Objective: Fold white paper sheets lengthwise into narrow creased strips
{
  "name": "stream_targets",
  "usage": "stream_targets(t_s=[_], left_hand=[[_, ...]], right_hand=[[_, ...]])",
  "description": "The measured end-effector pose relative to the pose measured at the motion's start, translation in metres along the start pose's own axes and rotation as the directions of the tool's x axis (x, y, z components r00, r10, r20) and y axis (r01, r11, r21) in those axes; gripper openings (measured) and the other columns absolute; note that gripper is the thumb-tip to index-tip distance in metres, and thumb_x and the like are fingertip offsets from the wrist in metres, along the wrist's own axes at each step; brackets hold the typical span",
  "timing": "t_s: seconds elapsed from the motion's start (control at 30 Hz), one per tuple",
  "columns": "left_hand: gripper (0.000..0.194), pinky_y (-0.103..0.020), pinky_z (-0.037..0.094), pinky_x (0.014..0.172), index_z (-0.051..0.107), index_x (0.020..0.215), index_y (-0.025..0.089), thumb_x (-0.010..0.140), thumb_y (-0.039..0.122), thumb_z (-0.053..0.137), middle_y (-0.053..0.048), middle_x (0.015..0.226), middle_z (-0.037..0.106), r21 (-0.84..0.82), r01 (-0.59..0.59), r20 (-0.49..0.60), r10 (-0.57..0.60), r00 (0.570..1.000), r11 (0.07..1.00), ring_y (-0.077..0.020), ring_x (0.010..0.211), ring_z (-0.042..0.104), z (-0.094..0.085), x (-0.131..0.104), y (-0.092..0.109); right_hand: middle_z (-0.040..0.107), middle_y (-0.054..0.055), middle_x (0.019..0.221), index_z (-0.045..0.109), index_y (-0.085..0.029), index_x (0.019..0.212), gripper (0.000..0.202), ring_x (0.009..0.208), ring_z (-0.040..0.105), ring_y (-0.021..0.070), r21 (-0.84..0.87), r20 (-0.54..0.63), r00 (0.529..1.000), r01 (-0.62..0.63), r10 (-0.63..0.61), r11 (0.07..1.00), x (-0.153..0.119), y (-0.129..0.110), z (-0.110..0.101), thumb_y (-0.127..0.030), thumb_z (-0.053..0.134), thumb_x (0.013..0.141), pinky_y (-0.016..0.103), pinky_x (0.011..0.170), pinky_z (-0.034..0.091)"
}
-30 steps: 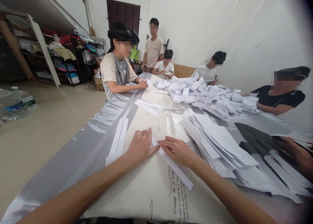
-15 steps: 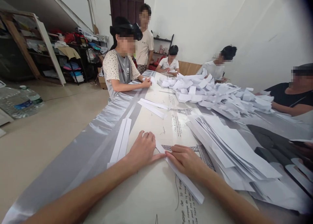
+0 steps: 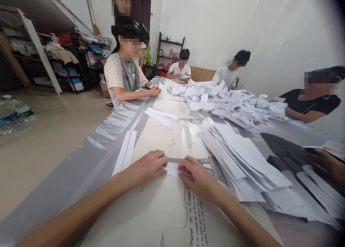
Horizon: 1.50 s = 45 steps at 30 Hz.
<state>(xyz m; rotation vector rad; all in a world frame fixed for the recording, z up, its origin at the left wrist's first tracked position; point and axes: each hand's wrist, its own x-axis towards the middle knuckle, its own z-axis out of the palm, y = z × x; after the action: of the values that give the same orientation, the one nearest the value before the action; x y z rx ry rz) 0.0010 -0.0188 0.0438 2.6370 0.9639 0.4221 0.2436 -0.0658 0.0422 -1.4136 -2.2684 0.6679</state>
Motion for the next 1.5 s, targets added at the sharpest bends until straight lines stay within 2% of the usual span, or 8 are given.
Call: stream_targets(t_s=[0.2, 0.3, 0.53, 0.73, 0.9, 1.07, 1.27, 1.5], left_hand=[[0.007, -0.028, 0.043, 0.077, 0.058, 0.097, 0.022, 0.096, 0.019, 0.052, -0.001, 0.103, 0.053, -0.18, 0.037, 0.086, -0.022, 0.996, 0.983, -0.0172, 0.089, 0.056, -0.005, -0.002, 0.004], [0.011, -0.027, 0.042, 0.073, 0.06, 0.091, 0.021, 0.096, 0.018, 0.051, -0.002, 0.109, 0.052, -0.175, -0.033, 0.057, 0.044, 0.997, 0.984, -0.0152, 0.082, 0.056, -0.003, -0.002, 0.004], [0.013, -0.031, 0.044, 0.082, 0.061, 0.1, 0.021, 0.092, 0.013, 0.055, -0.002, 0.1, 0.058, -0.168, -0.066, 0.03, 0.072, 0.997, 0.984, -0.021, 0.096, 0.057, 0.0, -0.002, 0.006], [0.007, -0.03, 0.044, 0.078, 0.058, 0.09, 0.019, 0.092, 0.013, 0.057, -0.002, 0.097, 0.055, -0.142, -0.09, 0.004, 0.092, 0.996, 0.986, -0.0197, 0.092, 0.055, -0.004, -0.001, 0.01], [0.01, -0.03, 0.044, 0.076, 0.056, 0.091, 0.019, 0.096, 0.012, 0.052, -0.002, 0.095, 0.057, -0.097, -0.153, -0.018, 0.151, 0.988, 0.984, -0.0186, 0.086, 0.055, 0.003, 0.0, 0.008], [0.007, -0.035, 0.044, 0.088, 0.055, 0.093, 0.02, 0.097, 0.013, 0.053, -0.007, 0.121, 0.059, -0.071, -0.176, -0.09, 0.17, 0.981, 0.982, -0.0222, 0.104, 0.056, 0.006, -0.002, 0.006], [0.015, -0.029, 0.043, 0.073, 0.063, 0.088, 0.02, 0.1, 0.027, 0.057, 0.001, 0.08, 0.066, -0.078, -0.171, -0.042, 0.168, 0.985, 0.982, -0.0171, 0.074, 0.06, 0.003, 0.001, -0.001], [0.04, -0.029, 0.038, 0.065, 0.064, 0.07, 0.018, 0.104, 0.031, 0.048, 0.001, 0.063, 0.063, 0.006, -0.242, -0.091, 0.242, 0.966, 0.97, -0.0147, 0.06, 0.058, 0.003, 0.001, 0.001]], right_hand=[[0.06, 0.0, 0.098, 0.054, -0.026, 0.1, 0.01, 0.085, 0.057, 0.0183, 0.099, 0.058, 0.996, -0.071, 0.065, 0.993, 0.0, -0.003, -0.005, -0.019, 0.055, 0.093, 0.034, 0.075, 0.048], [0.059, 0.001, 0.102, 0.056, -0.028, 0.113, 0.021, 0.084, 0.057, 0.0186, 0.075, 0.074, 0.996, -0.054, 0.049, 0.996, -0.001, -0.004, -0.006, -0.021, 0.056, 0.093, 0.036, 0.076, 0.048], [0.057, 0.002, 0.106, 0.057, -0.024, 0.087, 0.01, 0.09, 0.058, 0.0176, 0.093, 0.057, 0.998, 0.013, -0.018, 0.996, -0.001, -0.006, 0.001, -0.016, 0.054, 0.093, 0.035, 0.081, 0.047], [0.06, 0.0, 0.093, 0.061, -0.026, 0.102, 0.009, 0.078, 0.057, 0.0163, 0.104, 0.024, 1.0, 0.012, -0.014, 0.995, -0.001, -0.004, 0.002, -0.023, 0.058, 0.094, 0.031, 0.07, 0.047], [0.059, 0.003, 0.109, 0.062, -0.025, 0.093, 0.005, 0.092, 0.06, 0.0176, 0.085, -0.055, 0.997, 0.063, -0.058, 0.994, -0.002, -0.005, -0.003, -0.024, 0.058, 0.096, 0.034, 0.081, 0.05], [0.063, 0.002, 0.092, 0.065, -0.025, 0.102, 0.01, 0.075, 0.059, 0.0163, 0.022, -0.011, 0.999, 0.03, -0.03, 0.999, 0.0, -0.002, -0.001, -0.028, 0.056, 0.098, 0.031, 0.067, 0.05], [0.062, 0.005, 0.091, 0.065, -0.019, 0.091, 0.026, 0.082, 0.057, 0.0179, -0.178, -0.036, 0.937, 0.337, -0.349, 0.924, 0.0, 0.002, 0.0, -0.021, 0.042, 0.105, 0.032, 0.07, 0.048], [0.062, 0.005, 0.085, 0.066, -0.017, 0.087, 0.03, 0.075, 0.056, 0.0169, -0.285, -0.06, 0.907, 0.386, -0.418, 0.878, 0.001, 0.0, 0.003, -0.024, 0.043, 0.105, 0.03, 0.064, 0.044]])
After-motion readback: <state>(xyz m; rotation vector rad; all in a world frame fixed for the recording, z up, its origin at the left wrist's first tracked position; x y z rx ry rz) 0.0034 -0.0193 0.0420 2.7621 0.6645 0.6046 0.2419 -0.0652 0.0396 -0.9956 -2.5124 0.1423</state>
